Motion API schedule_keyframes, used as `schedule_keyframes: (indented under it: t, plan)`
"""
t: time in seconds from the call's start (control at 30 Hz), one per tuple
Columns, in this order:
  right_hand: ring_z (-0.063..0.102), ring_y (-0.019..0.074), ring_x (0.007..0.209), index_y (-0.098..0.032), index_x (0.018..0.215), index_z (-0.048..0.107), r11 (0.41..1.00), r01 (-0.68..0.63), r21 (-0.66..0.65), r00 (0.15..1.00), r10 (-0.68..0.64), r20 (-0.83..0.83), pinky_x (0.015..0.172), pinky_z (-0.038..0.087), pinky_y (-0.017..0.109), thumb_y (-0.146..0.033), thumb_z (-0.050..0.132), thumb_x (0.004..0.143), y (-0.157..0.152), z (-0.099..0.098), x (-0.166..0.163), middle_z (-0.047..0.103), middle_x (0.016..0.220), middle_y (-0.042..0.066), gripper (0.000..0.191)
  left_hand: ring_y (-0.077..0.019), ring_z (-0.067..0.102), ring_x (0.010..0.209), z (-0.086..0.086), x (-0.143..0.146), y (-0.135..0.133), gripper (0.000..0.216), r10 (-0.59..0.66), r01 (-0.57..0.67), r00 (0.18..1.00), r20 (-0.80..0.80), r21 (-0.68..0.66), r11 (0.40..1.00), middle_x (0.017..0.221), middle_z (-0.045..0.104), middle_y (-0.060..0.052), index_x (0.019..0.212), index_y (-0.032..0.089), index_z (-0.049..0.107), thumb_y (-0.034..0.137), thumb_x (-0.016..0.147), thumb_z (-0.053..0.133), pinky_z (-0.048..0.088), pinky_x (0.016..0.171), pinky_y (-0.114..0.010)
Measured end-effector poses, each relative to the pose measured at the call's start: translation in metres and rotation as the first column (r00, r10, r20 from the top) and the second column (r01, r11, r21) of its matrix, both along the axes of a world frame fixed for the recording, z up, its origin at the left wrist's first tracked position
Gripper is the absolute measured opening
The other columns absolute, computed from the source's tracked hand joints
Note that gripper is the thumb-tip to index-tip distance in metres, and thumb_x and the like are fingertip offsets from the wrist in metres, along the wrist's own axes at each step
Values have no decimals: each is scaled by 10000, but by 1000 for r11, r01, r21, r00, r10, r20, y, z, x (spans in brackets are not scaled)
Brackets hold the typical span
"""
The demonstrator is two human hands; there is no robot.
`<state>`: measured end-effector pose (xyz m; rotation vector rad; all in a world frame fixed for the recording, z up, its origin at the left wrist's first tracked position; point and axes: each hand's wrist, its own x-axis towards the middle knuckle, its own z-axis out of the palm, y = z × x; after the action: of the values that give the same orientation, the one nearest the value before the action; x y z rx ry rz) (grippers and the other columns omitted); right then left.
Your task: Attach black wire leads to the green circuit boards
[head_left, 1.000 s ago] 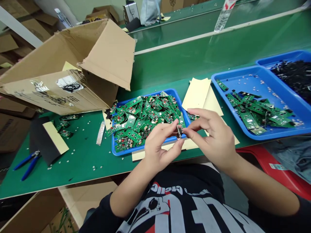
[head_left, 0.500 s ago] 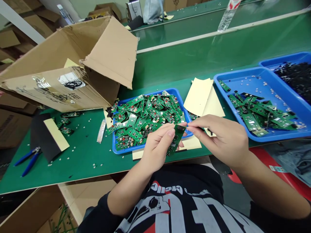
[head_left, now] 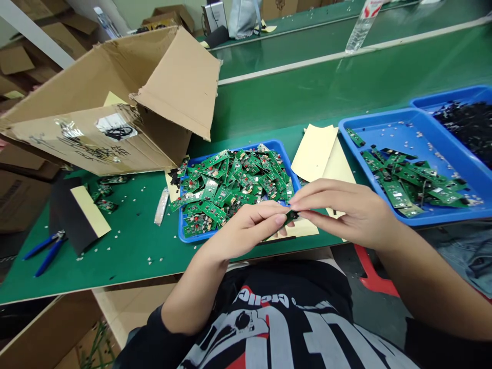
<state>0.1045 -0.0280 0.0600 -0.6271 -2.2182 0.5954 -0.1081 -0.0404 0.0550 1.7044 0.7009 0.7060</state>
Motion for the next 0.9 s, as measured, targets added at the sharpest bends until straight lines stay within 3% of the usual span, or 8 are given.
schedule_keyframes:
  t: [0.13, 0.2, 0.3, 0.4, 0.5, 0.57, 0.73, 0.9]
  plan:
    - [553, 210, 1185, -312, 1333, 478, 995, -14, -96, 999, 10, -48, 998, 478, 395, -148, 546, 871, -5, 3, 1, 514, 1365, 42, 495, -171, 581, 897, -8, 4, -3, 234, 109, -75, 986, -123, 251, 965, 929, 620, -67, 1083, 183, 655, 235, 945, 473, 502, 821, -320]
    - [509, 243, 1241, -355, 1347, 451, 985, 35, -170, 991, -56, -119, 1029, 451, 441, -221, 563, 875, -6, 3, 4, 367, 1484, 21, 503, -161, 581, 913, -13, 5, -5, 297, 168, -108, 976, -141, 359, 927, 993, 606, -73, 1219, 189, 584, 217, 935, 501, 507, 821, -309]
    - [608, 229, 1108, -342, 1233, 538, 912, 123, -392, 898, -270, -348, 955, 509, 435, -367, 556, 895, -3, -1, 6, 505, 1370, 37, 340, -154, 582, 939, -18, 6, -6, 388, 284, -194, 956, -75, 566, 801, 1039, 588, -80, 1292, 192, 515, 204, 907, 562, 516, 821, -297]
    - [689, 172, 734, -240, 931, 649, 722, -21, -691, 847, -355, -396, 681, 589, 334, -534, 489, 901, 0, -6, 5, 699, 919, 50, 336, -164, 593, 940, -21, 5, -5, 384, 386, -253, 922, 8, 767, 589, 1029, 603, -87, 1232, 161, 547, 189, 860, 636, 523, 800, -299]
    - [654, 153, 539, -181, 707, 635, 463, -210, -861, 931, -173, -320, 527, 565, 279, -673, 465, 839, -3, -5, 0, 668, 636, 42, 537, -164, 612, 908, -22, 7, -3, 326, 450, -287, 890, 79, 863, 417, 998, 625, -81, 1129, 139, 592, 143, 816, 685, 530, 751, -291]
    - [654, 134, 549, -168, 668, 627, 374, -237, -896, 952, -95, -292, 555, 563, 249, -607, 576, 813, -9, 1, -5, 660, 618, 32, 466, -156, 620, 887, -22, 8, -3, 291, 458, -310, 880, 126, 884, 350, 975, 631, -66, 1084, 144, 606, 111, 807, 688, 537, 728, -284]
    - [638, 93, 588, -180, 671, 631, 389, -218, -895, 946, -140, -291, 602, 533, 185, -357, 668, 820, -19, 9, -9, 657, 622, -2, 234, -145, 636, 865, -21, 10, -3, 274, 476, -376, 854, 211, 882, 284, 944, 636, -51, 1033, 142, 619, 105, 780, 716, 558, 726, -269]
    - [623, 83, 579, -189, 713, 629, 381, -233, -895, 934, -168, -315, 588, 500, 174, -235, 669, 802, -17, 1, -9, 656, 615, -21, 107, -130, 644, 839, -20, 12, -3, 283, 510, -438, 817, 269, 865, 245, 935, 656, -58, 1016, 120, 616, 148, 765, 744, 561, 724, -227]
